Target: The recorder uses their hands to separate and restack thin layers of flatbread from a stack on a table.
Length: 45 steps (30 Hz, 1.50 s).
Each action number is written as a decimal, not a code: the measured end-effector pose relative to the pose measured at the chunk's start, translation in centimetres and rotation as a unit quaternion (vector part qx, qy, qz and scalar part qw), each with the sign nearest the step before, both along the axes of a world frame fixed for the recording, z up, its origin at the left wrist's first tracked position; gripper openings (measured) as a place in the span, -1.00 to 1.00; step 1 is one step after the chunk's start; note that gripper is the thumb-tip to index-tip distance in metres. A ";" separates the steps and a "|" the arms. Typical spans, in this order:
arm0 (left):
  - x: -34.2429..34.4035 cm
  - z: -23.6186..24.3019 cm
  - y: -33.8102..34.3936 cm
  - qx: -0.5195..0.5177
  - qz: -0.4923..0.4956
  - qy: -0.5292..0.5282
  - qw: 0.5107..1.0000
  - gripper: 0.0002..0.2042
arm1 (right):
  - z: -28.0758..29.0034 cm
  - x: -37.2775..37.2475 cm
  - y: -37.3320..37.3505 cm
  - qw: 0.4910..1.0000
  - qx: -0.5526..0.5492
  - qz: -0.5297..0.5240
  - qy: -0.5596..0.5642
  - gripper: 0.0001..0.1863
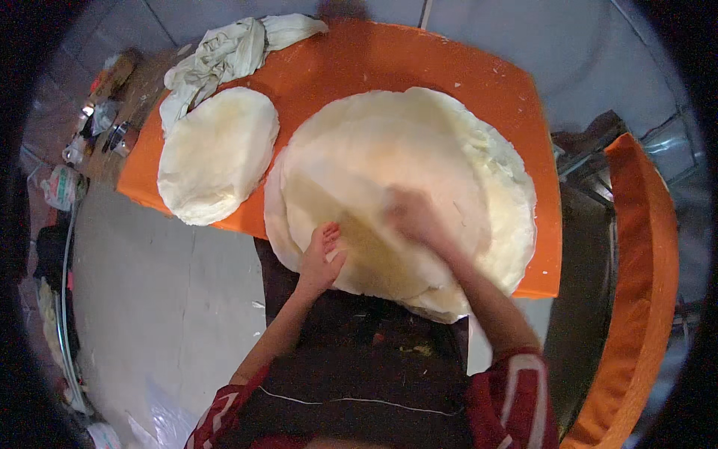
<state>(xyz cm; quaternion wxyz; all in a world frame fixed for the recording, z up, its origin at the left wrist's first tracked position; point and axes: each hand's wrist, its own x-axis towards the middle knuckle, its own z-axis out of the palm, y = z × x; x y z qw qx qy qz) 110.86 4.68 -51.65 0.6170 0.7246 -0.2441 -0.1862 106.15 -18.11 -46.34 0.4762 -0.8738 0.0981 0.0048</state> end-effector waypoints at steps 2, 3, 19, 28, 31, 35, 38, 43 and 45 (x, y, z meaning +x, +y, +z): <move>0.0 -0.3 0.7 0.052 0.031 -0.002 0.998 -0.49 | 11.1 3.0 -3.3 0.978 -0.196 -0.047 0.044 -0.77; 0.2 -0.9 0.4 0.032 0.029 0.004 0.999 -0.47 | 15.7 3.0 -4.1 0.983 -0.160 -0.086 -0.029 -0.85; 2.6 0.4 5.1 -0.017 0.158 0.195 0.968 -0.80 | 2.2 -1.6 8.1 0.955 -0.247 0.119 -0.111 -0.58; 2.1 4.9 2.5 -0.274 0.074 0.358 0.889 -0.78 | -0.1 -3.8 11.5 0.972 -0.217 -0.015 -0.089 -0.60; 2.3 4.1 2.6 -0.269 0.079 0.375 0.883 -0.77 | 0.6 -1.0 2.8 0.972 -0.174 -0.078 0.137 -0.67; 0.7 2.3 1.0 -0.200 0.065 0.393 0.895 -0.73 | 17.2 -0.4 -6.4 0.989 -0.004 -0.068 -0.131 -0.68; -0.5 1.2 -1.5 -0.172 0.034 0.410 0.895 -0.73 | 25.1 -1.3 -5.1 0.943 -0.282 -0.099 -0.142 -0.79; 0.4 1.4 -2.9 -0.123 -0.011 0.402 0.907 -0.79 | 20.3 -2.8 -3.9 0.798 -0.552 0.055 -0.235 -0.55; 0.2 1.7 -4.0 -0.093 -0.023 0.388 0.917 -0.81 | 13.7 -5.1 -4.1 0.870 -0.449 0.007 -0.203 -0.54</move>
